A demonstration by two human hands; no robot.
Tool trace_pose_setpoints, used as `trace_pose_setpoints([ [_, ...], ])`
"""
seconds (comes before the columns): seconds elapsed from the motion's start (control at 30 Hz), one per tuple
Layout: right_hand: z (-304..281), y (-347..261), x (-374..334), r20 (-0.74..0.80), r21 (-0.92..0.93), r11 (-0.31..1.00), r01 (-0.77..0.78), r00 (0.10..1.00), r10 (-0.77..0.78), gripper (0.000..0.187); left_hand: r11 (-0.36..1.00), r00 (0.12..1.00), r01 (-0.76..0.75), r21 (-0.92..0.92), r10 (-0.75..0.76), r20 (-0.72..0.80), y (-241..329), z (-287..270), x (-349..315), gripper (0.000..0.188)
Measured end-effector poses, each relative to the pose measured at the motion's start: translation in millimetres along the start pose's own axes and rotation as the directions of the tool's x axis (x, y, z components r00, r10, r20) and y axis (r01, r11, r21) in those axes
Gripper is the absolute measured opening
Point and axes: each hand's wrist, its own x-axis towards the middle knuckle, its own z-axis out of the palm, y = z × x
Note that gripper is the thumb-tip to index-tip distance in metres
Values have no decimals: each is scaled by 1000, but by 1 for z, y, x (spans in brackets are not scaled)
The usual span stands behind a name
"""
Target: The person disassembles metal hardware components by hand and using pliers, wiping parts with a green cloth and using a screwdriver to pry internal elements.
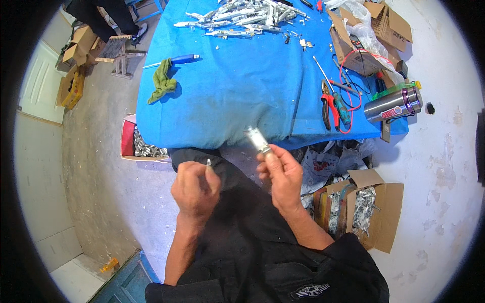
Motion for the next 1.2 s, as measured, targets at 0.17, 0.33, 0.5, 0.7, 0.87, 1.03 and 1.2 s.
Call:
trace_pose_setpoints([
  [0.17, -3, 0, -3, 161, 180, 978, -108, 984, 79, 35, 979, 972, 184, -93, -167, 168, 0, 7, -3, 14],
  [0.33, -4, -1, -3, 244, 262, 951, -166, 964, 101, 35, 907, 908, 322, -270, -216, 359, 12, 19, 2, 16],
  [0.5, -12, -4, -3, 234, 161, 984, -80, 971, 41, 35, 879, 908, 271, -393, -98, 407, 13, 30, 9, 17],
  [0.7, -16, -8, -2, 234, 4, 1000, -19, 972, 17, 33, 839, 871, 383, -387, -187, 455, 14, 21, 19, 20],
  [0.87, -22, -7, 0, 313, -172, 971, 164, 944, -103, 30, 484, 743, 664, -570, -350, 570, 21, 20, 31, 44],
  [1.03, -16, -24, 0, 350, -371, 851, 372, 905, -243, 23, 782, 736, 491, -384, -137, 663, 12, 11, 50, 33],
  [1.2, -16, -34, 0, 364, -476, 773, 419, 894, -261, 25, 922, 819, 269, -279, -67, 569, 23, 2, 55, 20],
])
